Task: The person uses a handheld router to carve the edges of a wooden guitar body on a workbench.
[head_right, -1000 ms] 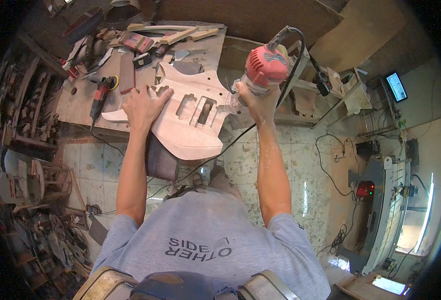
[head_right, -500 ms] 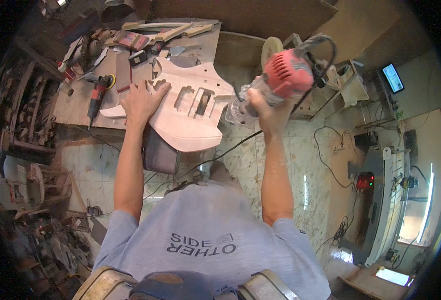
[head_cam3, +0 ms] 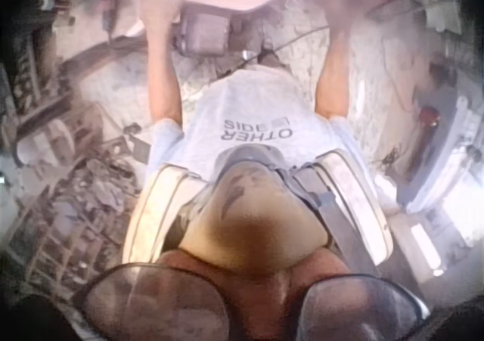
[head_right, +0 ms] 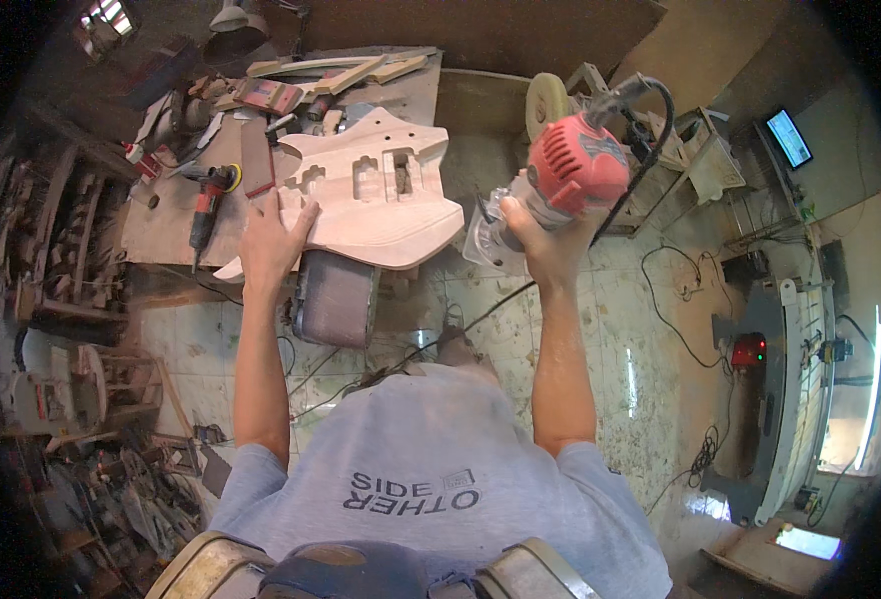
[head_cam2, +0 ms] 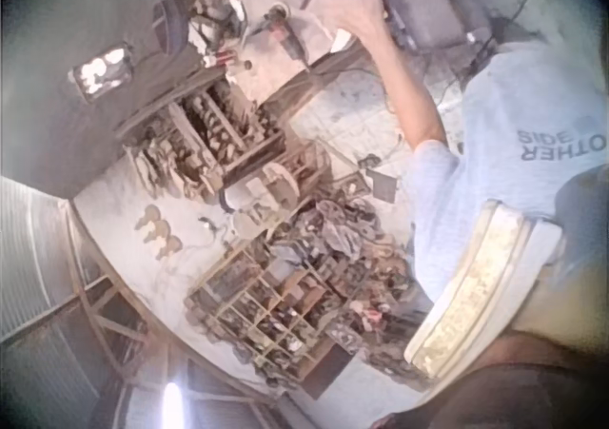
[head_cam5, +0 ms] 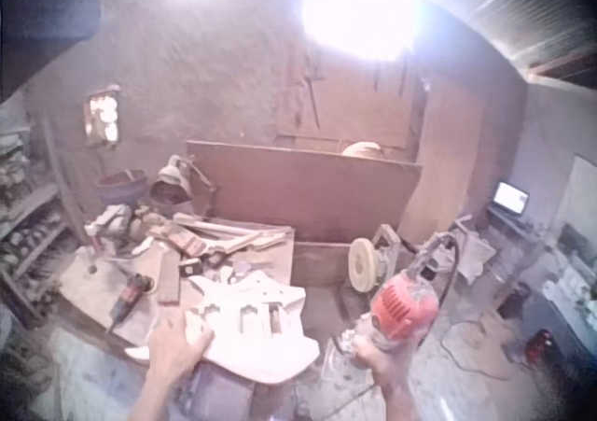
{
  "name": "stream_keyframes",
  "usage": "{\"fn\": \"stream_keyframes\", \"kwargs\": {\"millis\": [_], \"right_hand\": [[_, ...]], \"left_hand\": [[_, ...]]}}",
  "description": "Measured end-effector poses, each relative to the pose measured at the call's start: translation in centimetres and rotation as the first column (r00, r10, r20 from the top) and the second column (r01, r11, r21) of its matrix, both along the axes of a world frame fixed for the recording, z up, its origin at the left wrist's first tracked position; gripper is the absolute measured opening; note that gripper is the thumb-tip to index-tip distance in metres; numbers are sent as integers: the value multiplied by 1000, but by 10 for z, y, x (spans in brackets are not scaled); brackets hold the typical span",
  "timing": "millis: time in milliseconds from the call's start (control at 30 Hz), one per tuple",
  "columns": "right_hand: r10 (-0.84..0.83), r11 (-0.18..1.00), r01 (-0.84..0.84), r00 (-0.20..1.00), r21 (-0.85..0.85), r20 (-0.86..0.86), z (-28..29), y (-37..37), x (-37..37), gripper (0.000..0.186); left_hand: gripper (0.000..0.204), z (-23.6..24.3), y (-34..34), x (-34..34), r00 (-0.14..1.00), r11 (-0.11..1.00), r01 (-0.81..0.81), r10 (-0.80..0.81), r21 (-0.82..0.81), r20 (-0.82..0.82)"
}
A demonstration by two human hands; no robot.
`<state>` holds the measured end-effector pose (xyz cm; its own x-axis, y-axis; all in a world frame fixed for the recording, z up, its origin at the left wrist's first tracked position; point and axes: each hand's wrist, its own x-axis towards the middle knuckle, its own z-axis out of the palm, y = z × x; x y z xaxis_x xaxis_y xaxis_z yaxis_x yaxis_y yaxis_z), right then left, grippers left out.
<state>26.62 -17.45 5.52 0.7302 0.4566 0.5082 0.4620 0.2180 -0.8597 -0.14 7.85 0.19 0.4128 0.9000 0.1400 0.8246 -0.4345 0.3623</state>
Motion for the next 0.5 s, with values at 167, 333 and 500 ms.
{"fn": "stream_keyframes", "kwargs": {"millis": [167, 333, 500], "right_hand": [[-36, 997, 41, 996, 58, -83, 0, -10, -1, 53], [-63, 991, 69, 997, 115, -52, -3, -27, 7, 50], [-67, 986, 83, 992, 142, -111, -3, -33, 9, 49]], "left_hand": [[80, -2, 13, -39, 983, 988, 133, -122, -75, 134], [61, 14, 16, -93, 975, 956, 217, -203, -195, 88], [55, 2, 13, -115, 960, 959, 255, -236, -127, 148]]}}
